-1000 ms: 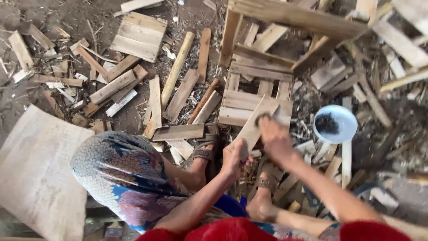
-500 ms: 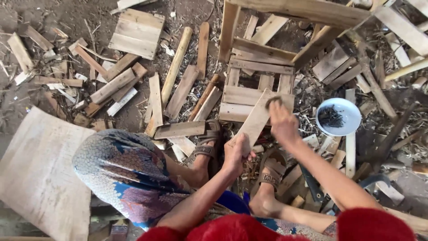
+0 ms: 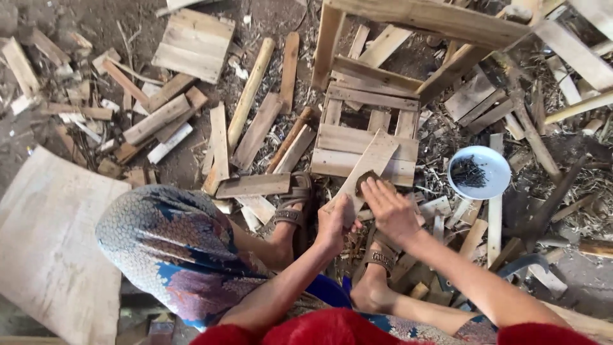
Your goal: The person sits on a low stool in a woodworking area and sands wooden slats with a sanding block, rubbing the surfaces and edges of each slat. They fit sanded slats onto the seat of a wooden stool frame and briefly check a pink timer during the work.
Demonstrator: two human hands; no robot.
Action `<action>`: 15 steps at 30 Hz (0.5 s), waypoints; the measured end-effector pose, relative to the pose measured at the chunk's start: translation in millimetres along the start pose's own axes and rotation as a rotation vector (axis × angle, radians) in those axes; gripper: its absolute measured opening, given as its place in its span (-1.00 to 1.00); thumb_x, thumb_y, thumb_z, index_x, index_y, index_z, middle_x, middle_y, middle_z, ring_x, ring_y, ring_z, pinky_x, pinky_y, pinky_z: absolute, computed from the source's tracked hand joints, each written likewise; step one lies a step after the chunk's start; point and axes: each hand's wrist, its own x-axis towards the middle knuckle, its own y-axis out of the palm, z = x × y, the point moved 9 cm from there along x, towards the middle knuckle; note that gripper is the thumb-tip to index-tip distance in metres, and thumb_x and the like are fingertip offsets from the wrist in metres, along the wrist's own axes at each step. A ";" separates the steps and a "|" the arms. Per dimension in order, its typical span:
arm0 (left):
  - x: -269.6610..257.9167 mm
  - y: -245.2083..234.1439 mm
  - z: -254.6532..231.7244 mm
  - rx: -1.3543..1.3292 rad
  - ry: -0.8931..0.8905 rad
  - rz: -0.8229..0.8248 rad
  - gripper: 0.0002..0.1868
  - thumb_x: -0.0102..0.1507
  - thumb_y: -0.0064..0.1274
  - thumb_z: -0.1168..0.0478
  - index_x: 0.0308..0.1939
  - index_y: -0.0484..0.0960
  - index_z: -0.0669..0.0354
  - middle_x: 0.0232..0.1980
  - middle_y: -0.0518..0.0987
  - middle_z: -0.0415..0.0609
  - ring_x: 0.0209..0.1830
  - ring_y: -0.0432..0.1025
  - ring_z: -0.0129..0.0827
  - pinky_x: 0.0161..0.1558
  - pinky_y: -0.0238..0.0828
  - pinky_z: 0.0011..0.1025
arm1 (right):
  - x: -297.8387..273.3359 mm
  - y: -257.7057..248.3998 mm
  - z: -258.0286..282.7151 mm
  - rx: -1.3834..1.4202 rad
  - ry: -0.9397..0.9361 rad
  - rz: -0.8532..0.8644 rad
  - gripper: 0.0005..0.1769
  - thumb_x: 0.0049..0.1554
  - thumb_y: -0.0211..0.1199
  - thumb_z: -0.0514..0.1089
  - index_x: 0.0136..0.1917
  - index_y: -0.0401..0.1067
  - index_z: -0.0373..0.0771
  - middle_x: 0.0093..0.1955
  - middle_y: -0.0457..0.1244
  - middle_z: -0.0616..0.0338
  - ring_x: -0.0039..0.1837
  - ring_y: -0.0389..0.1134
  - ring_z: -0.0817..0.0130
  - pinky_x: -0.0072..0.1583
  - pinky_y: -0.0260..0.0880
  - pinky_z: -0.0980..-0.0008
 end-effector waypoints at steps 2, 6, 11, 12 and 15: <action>4.5 -2.9 6.6 0.025 0.018 0.014 -0.63 0.22 0.02 0.17 -0.12 0.47 0.53 -0.53 0.48 0.30 -0.78 0.42 -0.10 -0.82 0.27 -0.44 | 23.9 -12.3 -11.6 0.090 0.025 0.090 -0.51 0.13 -0.17 -0.25 0.32 0.25 -0.17 0.25 0.23 0.12 0.24 0.26 0.12 0.12 0.35 0.21; -5.7 6.1 -3.3 0.013 0.027 0.058 -0.61 0.24 0.01 0.17 -0.08 0.46 0.54 -0.47 0.49 0.30 -0.76 0.43 -0.09 -0.81 0.30 -0.42 | 24.4 55.3 -75.4 0.025 0.108 -0.011 -0.42 0.04 -0.09 -0.23 0.35 0.27 -0.11 0.25 0.25 0.11 0.20 0.31 0.17 0.00 0.40 0.26; -4.5 5.4 -3.6 0.111 0.001 0.027 -0.57 0.26 -0.06 0.04 -0.10 0.48 0.43 -0.74 0.39 0.16 -0.88 0.31 -0.21 -0.80 -0.07 -0.45 | 4.1 42.8 -35.1 -0.106 -0.080 0.065 -0.47 0.08 -0.20 -0.30 0.27 0.28 0.04 0.25 0.22 0.22 0.18 0.28 0.31 -0.08 0.34 0.46; -5.2 5.3 -3.4 0.123 -0.009 0.029 -0.57 0.26 -0.06 0.04 -0.10 0.48 0.43 -0.74 0.39 0.16 -0.88 0.31 -0.21 -0.80 -0.07 -0.45 | 17.0 54.9 -52.1 -0.102 -0.067 0.073 -0.47 0.08 -0.20 -0.30 0.27 0.28 0.04 0.25 0.22 0.22 0.18 0.28 0.31 -0.08 0.34 0.46; -10.8 10.7 -9.7 0.162 0.012 0.089 -0.60 0.26 -0.08 0.03 -0.11 0.47 0.38 -0.74 0.42 0.18 -0.87 0.30 -0.25 -0.78 -0.06 -0.48 | 38.9 63.7 -86.3 -0.031 0.030 -0.055 -0.53 0.07 -0.06 -0.26 0.25 0.34 -0.08 0.19 0.28 0.21 0.14 0.31 0.31 -0.13 0.37 0.38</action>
